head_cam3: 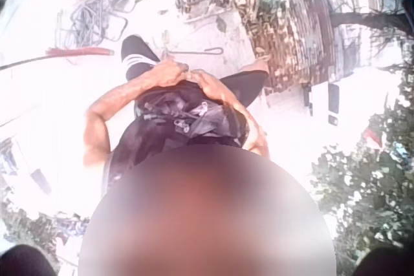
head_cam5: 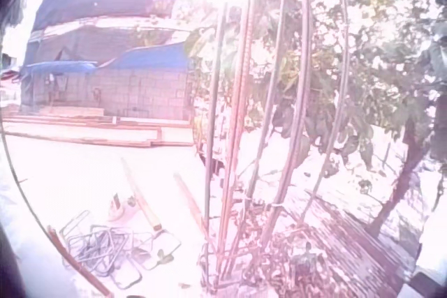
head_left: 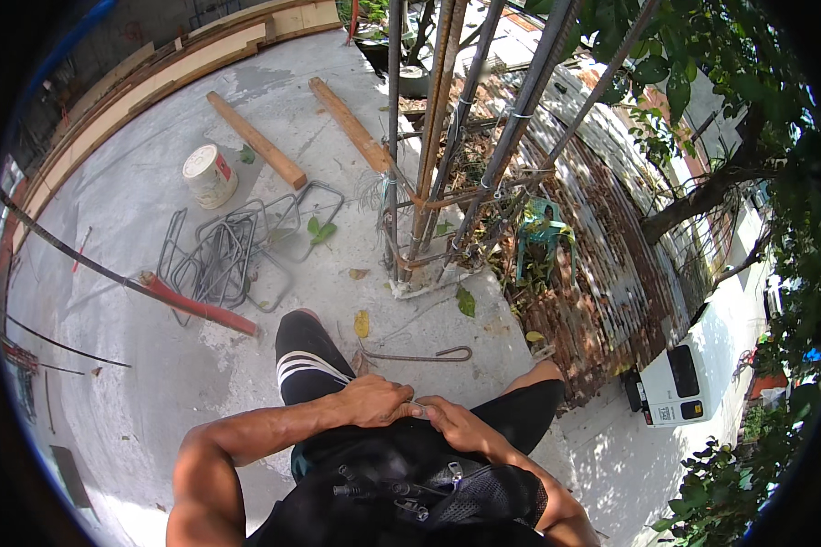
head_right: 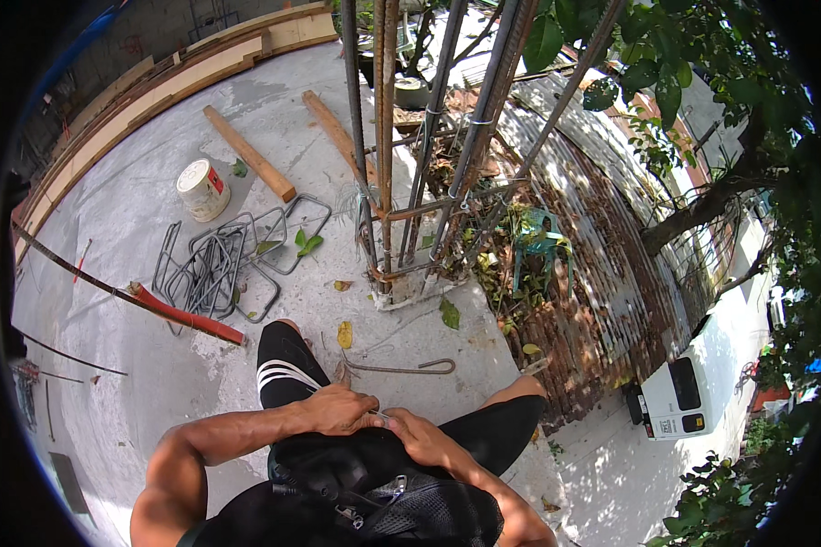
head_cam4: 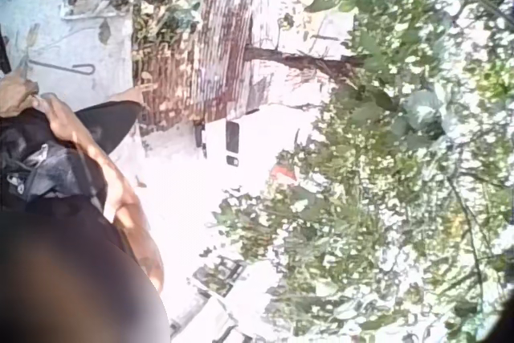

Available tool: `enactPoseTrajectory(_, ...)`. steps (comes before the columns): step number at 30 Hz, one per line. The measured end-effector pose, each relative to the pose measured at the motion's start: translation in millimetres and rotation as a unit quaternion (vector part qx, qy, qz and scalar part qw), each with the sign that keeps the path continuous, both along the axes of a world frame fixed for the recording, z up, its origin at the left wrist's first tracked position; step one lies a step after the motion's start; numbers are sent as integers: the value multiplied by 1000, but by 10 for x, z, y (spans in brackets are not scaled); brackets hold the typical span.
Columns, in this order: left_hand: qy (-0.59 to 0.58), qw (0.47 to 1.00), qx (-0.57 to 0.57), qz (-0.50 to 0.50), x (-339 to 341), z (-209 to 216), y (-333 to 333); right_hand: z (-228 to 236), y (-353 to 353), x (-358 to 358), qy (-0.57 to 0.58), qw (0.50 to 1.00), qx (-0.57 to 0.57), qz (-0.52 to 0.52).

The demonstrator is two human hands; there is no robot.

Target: The person assembles a rebar cage by bending and tying metal rods together using a metal rod as a tool. They repeatedly bend the rods into shape and secure them to a vertical rebar structure.

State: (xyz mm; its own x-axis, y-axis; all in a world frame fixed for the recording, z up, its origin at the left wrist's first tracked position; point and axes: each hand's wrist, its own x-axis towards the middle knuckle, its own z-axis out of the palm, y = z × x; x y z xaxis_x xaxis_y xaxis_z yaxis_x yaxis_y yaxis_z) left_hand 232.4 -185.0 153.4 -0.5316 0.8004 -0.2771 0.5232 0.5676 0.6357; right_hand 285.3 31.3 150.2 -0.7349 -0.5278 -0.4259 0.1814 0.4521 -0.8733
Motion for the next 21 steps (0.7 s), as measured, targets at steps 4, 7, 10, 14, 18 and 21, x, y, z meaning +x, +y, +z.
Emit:
enactPoseTrajectory(4, 39, 999, 25, -25, -44, -67, 70, -225, -81, 121, -73, 985, -130, -92)
enactPoseTrajectory(7, 58, 988, 133, -45, -287, -150, 115, -327, -170, 120, -173, 895, -358, -203)
enactPoseTrajectory(10, -212, 907, 328, 157, -368, -262, 272, -312, -203, -91, -164, 824, -488, -237)
enactPoseTrajectory(14, -492, 629, 512, 318, -156, -429, 527, -213, -156, -431, -173, 776, -550, -256)
enactPoseTrajectory(18, -260, 858, 292, 333, -83, -594, 177, -279, -18, -497, -233, 734, -577, -273)
enactPoseTrajectory(21, -265, 876, 254, 313, -38, -757, -62, -626, 47, -606, -221, 803, -527, -170)
